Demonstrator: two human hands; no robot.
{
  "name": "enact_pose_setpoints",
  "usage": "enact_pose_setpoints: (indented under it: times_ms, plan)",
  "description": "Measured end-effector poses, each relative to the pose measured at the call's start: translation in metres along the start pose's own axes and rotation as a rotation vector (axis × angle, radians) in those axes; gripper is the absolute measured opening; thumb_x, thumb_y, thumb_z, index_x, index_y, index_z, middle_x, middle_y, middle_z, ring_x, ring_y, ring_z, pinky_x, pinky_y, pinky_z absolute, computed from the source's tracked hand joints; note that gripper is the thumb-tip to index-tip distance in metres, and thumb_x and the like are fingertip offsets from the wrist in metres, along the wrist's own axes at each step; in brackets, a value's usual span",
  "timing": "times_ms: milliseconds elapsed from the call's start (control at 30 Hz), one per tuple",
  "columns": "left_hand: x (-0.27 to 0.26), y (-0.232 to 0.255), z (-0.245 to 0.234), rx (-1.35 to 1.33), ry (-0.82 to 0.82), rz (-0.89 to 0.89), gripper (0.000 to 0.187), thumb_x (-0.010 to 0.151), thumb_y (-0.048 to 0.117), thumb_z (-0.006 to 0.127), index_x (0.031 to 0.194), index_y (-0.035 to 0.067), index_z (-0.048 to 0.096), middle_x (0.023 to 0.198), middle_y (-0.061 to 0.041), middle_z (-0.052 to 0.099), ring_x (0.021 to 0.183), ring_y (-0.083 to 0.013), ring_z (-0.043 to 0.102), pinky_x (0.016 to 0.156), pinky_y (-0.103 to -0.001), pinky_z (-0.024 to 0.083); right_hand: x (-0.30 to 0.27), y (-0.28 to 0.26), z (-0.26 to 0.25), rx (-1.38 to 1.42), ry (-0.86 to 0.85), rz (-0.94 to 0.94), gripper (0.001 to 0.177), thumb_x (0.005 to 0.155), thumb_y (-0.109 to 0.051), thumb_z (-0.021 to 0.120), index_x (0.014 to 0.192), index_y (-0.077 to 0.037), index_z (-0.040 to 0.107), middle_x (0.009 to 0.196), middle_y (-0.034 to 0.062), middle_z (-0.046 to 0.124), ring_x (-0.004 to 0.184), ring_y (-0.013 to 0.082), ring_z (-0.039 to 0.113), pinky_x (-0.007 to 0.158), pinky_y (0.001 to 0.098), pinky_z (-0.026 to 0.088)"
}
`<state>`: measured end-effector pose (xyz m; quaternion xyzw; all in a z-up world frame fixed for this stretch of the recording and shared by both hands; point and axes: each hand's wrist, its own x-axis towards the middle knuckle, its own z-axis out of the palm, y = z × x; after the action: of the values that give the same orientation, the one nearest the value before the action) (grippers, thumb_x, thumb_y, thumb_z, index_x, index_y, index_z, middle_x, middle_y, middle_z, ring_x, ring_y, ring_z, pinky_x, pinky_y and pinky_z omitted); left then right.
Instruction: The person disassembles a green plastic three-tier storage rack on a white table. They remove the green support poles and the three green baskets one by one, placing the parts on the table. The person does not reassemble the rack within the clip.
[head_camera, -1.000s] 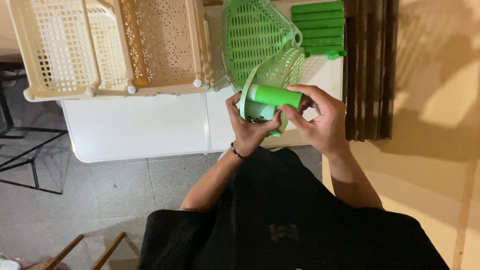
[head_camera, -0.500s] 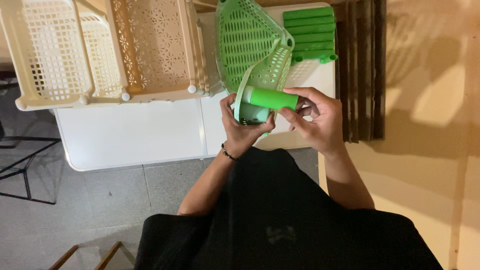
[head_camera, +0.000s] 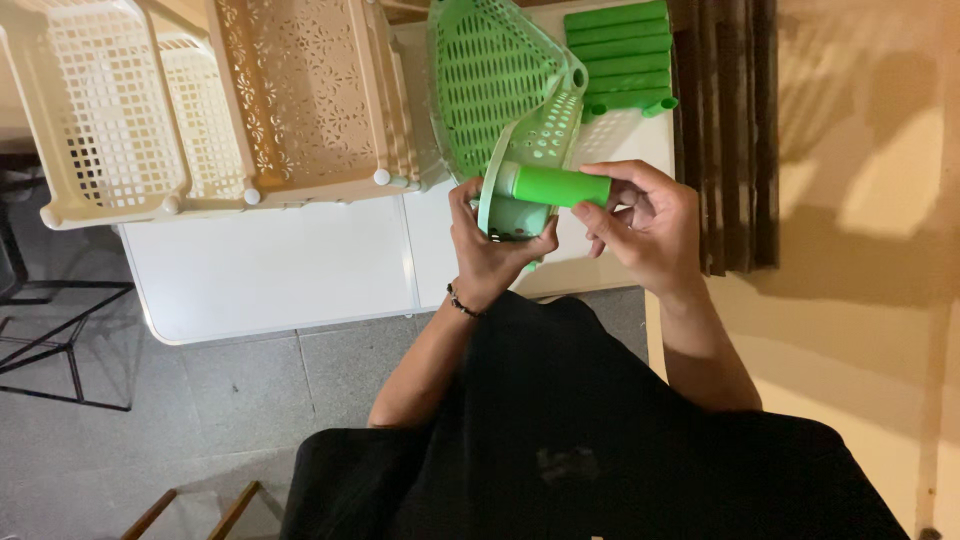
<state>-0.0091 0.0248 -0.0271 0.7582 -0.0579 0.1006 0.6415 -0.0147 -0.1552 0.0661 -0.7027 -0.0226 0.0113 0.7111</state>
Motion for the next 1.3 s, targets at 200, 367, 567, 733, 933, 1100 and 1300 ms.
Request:
enact_pose_setpoints:
  times_ms: [200,367,567,733,933,1100,1300]
  plan:
    - [0.004,0.0,-0.006,0.045,-0.011,-0.03,0.086,0.07,0.023,0.098,0.131,-0.001,0.041,0.117,-0.013,0.061,0.108,-0.0216,0.066,0.094,-0.035,0.058,-0.001,0.012,-0.011,-0.013,0.008,-0.031,0.031,0.098,-0.005,0.073,0.124,0.008,0.063,0.095,0.0148,0.071,0.069,0.0146,0.069,0.055,0.0273,0.058]
    - [0.012,0.003,-0.026,0.162,0.075,0.003,0.089,0.07,0.026,0.097,0.134,-0.001,0.04,0.122,-0.014,0.05,0.118,-0.0246,0.054,0.106,-0.037,0.048,0.0,0.026,-0.064,0.209,0.128,0.013,0.022,0.106,-0.002,0.069,0.126,0.001,0.061,0.099,0.0143,0.069,0.076,0.0193,0.07,0.064,0.0344,0.062]
    - [0.013,0.011,-0.028,0.188,0.047,0.012,0.093,0.069,0.026,0.098,0.136,-0.003,0.039,0.123,-0.014,0.047,0.121,-0.0258,0.05,0.109,-0.038,0.045,-0.008,0.088,-0.099,0.556,0.085,0.199,0.028,0.102,0.004,0.063,0.126,-0.003,0.051,0.118,0.0159,0.068,0.116,0.0255,0.067,0.105,0.0475,0.057]
    - [0.008,0.012,-0.033,0.189,0.032,-0.022,0.09,0.071,0.027,0.097,0.135,-0.003,0.042,0.126,-0.013,0.048,0.122,-0.0252,0.052,0.11,-0.039,0.046,-0.014,0.17,-0.12,0.473,0.19,0.297,0.037,0.099,0.004,0.062,0.136,0.002,0.057,0.121,0.01,0.066,0.114,0.0188,0.061,0.104,0.0358,0.05]
    - [-0.001,0.011,-0.042,0.274,0.037,-0.074,0.088,0.071,0.029,0.097,0.134,-0.003,0.043,0.125,-0.012,0.048,0.121,-0.0247,0.051,0.11,-0.038,0.045,0.01,0.274,-0.152,-0.096,0.232,0.323,0.028,0.097,-0.002,0.07,0.125,0.0,0.065,0.113,0.0054,0.067,0.096,0.0134,0.056,0.086,0.0284,0.048]
    - [-0.008,0.012,-0.04,0.351,0.071,-0.068,0.087,0.07,0.03,0.097,0.133,-0.002,0.045,0.125,-0.011,0.047,0.122,-0.0243,0.05,0.112,-0.039,0.043,0.037,0.335,-0.172,-0.414,0.28,0.355,0.026,0.091,-0.002,0.078,0.115,-0.005,0.066,0.109,0.0048,0.071,0.084,0.0152,0.061,0.073,0.0296,0.052]
    - [-0.019,0.02,-0.034,0.367,0.125,-0.089,0.092,0.068,0.037,0.097,0.133,0.0,0.043,0.124,-0.009,0.045,0.119,-0.0217,0.049,0.106,-0.036,0.044,0.061,0.402,-0.173,-0.499,0.313,0.127,0.026,0.09,0.003,0.082,0.112,-0.004,0.069,0.109,0.0074,0.067,0.092,0.0177,0.067,0.07,0.0303,0.058]
